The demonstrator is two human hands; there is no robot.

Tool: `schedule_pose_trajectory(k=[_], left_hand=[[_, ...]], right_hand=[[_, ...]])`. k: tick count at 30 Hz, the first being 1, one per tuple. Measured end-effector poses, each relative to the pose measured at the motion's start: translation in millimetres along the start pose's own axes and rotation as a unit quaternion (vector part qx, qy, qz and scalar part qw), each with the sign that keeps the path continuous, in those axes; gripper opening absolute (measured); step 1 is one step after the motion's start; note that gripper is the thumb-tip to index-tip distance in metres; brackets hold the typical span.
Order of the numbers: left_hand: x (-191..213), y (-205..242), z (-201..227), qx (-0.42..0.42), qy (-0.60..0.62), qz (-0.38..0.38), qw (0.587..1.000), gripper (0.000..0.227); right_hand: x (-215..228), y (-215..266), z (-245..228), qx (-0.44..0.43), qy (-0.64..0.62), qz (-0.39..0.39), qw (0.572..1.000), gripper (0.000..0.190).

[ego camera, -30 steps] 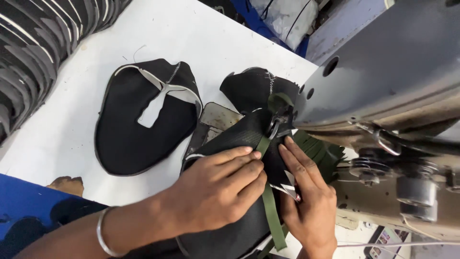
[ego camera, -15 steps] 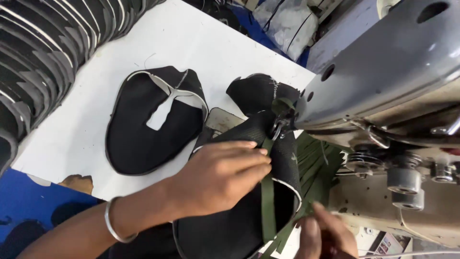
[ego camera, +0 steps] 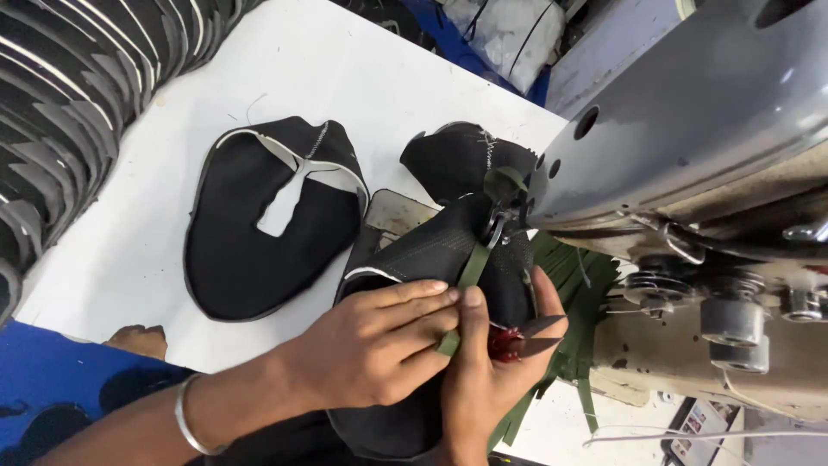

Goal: The person sews a green elastic strap onto black footwear using a sewing machine. They repeatedly pick up a piece of footwear, position the strap, sew it in place, and then cut the excess strap with scissors before placing the finished item aside.

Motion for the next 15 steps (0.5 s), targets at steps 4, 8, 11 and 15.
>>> schedule_pose_trajectory(k=[4, 8, 11, 15], left_hand=[[12, -10, -8, -0.037, 0.049, -0.065, 0.996, 0.012], [32, -50, -42, 0.077, 0.166, -0.049, 0.982, 0.022], [18, -56, -77, 0.173, 0.015, -0.057, 0.983, 0.04], [-17, -36, -74, 0.136, 0.236, -0.089, 0.958, 0.047]], right_hand=[[1, -1, 4, 0.044, 0.097, 0.016, 0.994, 0.052], [5, 1, 9, 0.058, 0.0, -0.002, 0.998, 0.049], [17, -2, 11, -0.031, 0.12, 0.026, 0.992, 0.049], [63, -60, 8, 0.003, 0.145, -0.067, 0.987, 0.051]])
Point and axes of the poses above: each hand's wrist, its own y-axis away from the middle knuckle, its own x-axis out of the back of the hand, z = x × y, the point moved 4 cm from there along -y, towards the middle knuckle, and after that the axes turned 9 degrees about -z, right-handed, at the moved point
